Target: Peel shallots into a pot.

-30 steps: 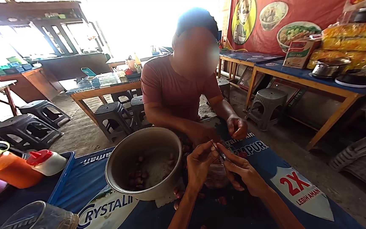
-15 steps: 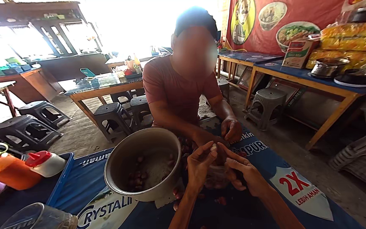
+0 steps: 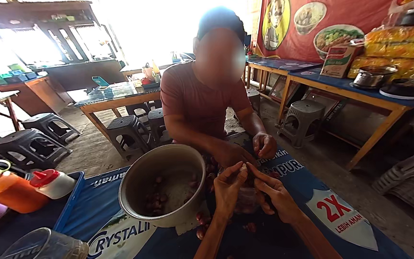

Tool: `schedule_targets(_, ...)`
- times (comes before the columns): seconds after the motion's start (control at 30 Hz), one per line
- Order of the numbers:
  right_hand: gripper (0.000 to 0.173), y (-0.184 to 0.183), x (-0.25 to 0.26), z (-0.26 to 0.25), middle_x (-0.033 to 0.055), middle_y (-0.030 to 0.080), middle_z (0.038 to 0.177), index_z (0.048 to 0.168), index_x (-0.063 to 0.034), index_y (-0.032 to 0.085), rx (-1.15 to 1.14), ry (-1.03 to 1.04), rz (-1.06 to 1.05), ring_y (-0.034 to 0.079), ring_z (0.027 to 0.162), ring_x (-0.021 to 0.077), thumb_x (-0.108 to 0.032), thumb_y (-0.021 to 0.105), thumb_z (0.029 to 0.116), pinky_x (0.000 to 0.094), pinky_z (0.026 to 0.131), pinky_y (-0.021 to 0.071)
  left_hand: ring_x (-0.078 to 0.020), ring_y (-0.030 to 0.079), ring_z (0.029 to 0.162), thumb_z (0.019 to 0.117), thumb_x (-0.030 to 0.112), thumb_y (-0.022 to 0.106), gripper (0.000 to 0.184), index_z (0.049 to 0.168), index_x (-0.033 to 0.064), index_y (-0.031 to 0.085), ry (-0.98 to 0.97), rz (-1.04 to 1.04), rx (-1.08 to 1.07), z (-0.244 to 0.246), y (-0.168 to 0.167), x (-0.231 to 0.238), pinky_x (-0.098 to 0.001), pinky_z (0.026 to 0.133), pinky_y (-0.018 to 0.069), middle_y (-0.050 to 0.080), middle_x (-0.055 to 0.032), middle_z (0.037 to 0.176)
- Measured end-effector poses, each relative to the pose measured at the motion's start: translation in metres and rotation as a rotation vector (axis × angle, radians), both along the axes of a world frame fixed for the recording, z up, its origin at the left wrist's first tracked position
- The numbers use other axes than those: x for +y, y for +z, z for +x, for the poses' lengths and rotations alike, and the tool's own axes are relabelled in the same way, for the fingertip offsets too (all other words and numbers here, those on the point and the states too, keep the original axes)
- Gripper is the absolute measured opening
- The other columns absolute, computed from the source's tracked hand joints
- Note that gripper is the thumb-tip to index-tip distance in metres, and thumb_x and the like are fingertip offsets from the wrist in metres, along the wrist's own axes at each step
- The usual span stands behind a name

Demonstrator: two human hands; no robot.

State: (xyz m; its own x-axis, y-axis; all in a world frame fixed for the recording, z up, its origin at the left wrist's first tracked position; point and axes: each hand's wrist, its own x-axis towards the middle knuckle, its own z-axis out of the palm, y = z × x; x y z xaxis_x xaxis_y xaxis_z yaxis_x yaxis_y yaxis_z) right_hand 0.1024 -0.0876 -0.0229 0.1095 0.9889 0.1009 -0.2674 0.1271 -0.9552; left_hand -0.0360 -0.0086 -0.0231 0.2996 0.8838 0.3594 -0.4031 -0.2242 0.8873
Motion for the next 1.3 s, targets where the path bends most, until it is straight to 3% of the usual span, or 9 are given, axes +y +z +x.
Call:
schedule_targets(0.2, 0.053, 0.004, -0.001, 0.005, -0.0052, 0.047, 0.064, 0.162, -0.0207, 0.028, 0.224, 0.133, -0.103, 0.04, 0.041, 0.0023, -0.018, 0.028, 0.1086, 0.016, 0.035, 0.0351, -0.0165, 0.072, 0.099, 0.098, 0.0, 0.062, 0.026, 0.123, -0.0091, 0.066, -0.057, -0.102, -0.004, 0.0, 0.003, 0.001, -0.0307, 0.092, 0.0586, 0.074, -0.0139, 0.11)
schedule_targets(0.3, 0.056, 0.003, -0.001, 0.007, -0.0043, 0.047, 0.063, 0.163, -0.0197, 0.026, 0.159, 0.158, -0.055, 0.041, 0.04, 0.0039, -0.017, 0.032, 0.1077, 0.0175, 0.035, 0.0362, -0.0169, 0.072, 0.097, 0.097, -0.002, 0.063, 0.026, 0.122, -0.0097, 0.066, -0.051, -0.113, -0.019, 0.0, 0.002, 0.002, -0.0313, 0.091, 0.0594, 0.074, -0.0136, 0.108)
schedule_targets(0.53, 0.052, 0.0, -0.001, 0.001, -0.0022, 0.053, 0.067, 0.158, -0.0144, 0.039, 0.047, 0.046, -0.011, 0.044, 0.041, 0.005, -0.011, 0.036, 0.1067, 0.0183, 0.036, 0.0394, -0.0138, 0.071, 0.094, 0.0914, -0.006, 0.067, 0.025, 0.116, -0.0102, 0.065, -0.014, -0.004, -0.019, 0.003, 0.0, -0.001, -0.0281, 0.087, 0.0599, 0.073, -0.0126, 0.105)
schedule_targets(0.67, 0.051, 0.001, 0.0, 0.001, -0.0027, 0.049, 0.064, 0.159, -0.0144, 0.038, 0.125, 0.047, -0.045, 0.043, 0.041, 0.0046, -0.013, 0.035, 0.1075, 0.0182, 0.035, 0.0388, -0.0152, 0.071, 0.095, 0.0958, -0.002, 0.064, 0.025, 0.12, -0.0096, 0.064, -0.036, -0.018, -0.001, 0.003, -0.001, -0.002, -0.0295, 0.086, 0.0597, 0.072, -0.0129, 0.107)
schedule_targets(0.83, 0.054, 0.002, 0.002, 0.006, -0.0048, 0.045, 0.063, 0.163, -0.0195, 0.025, 0.296, 0.132, -0.076, 0.04, 0.04, 0.0029, -0.017, 0.028, 0.1088, 0.0164, 0.034, 0.0345, -0.02, 0.07, 0.107, 0.1021, 0.0, 0.055, 0.031, 0.131, -0.0103, 0.06, -0.107, -0.16, -0.028, 0.003, 0.0, -0.002, -0.0338, 0.099, 0.0564, 0.07, -0.0174, 0.119)
schedule_targets(1.1, 0.056, 0.009, -0.003, 0.008, -0.003, 0.048, 0.066, 0.162, -0.0199, 0.03, 0.073, 0.152, -0.053, 0.043, 0.042, 0.0058, -0.016, 0.037, 0.1067, 0.0192, 0.036, 0.0387, -0.0139, 0.072, 0.094, 0.0999, 0.001, 0.059, 0.025, 0.123, -0.009, 0.064, -0.028, -0.001, 0.088, 0.001, 0.011, -0.006, -0.0287, 0.087, 0.0599, 0.073, -0.0118, 0.107)
schedule_targets(1.3, 0.05, 0.007, -0.003, 0.005, -0.0025, 0.05, 0.064, 0.157, -0.0137, 0.042, 0.067, 0.086, -0.074, 0.043, 0.04, 0.0055, -0.013, 0.039, 0.1065, 0.0196, 0.035, 0.0398, -0.0122, 0.072, 0.092, 0.0999, 0.0, 0.059, 0.024, 0.121, -0.009, 0.066, -0.016, 0.052, 0.136, -0.007, 0.009, -0.008, -0.0276, 0.087, 0.0597, 0.074, -0.0108, 0.104)
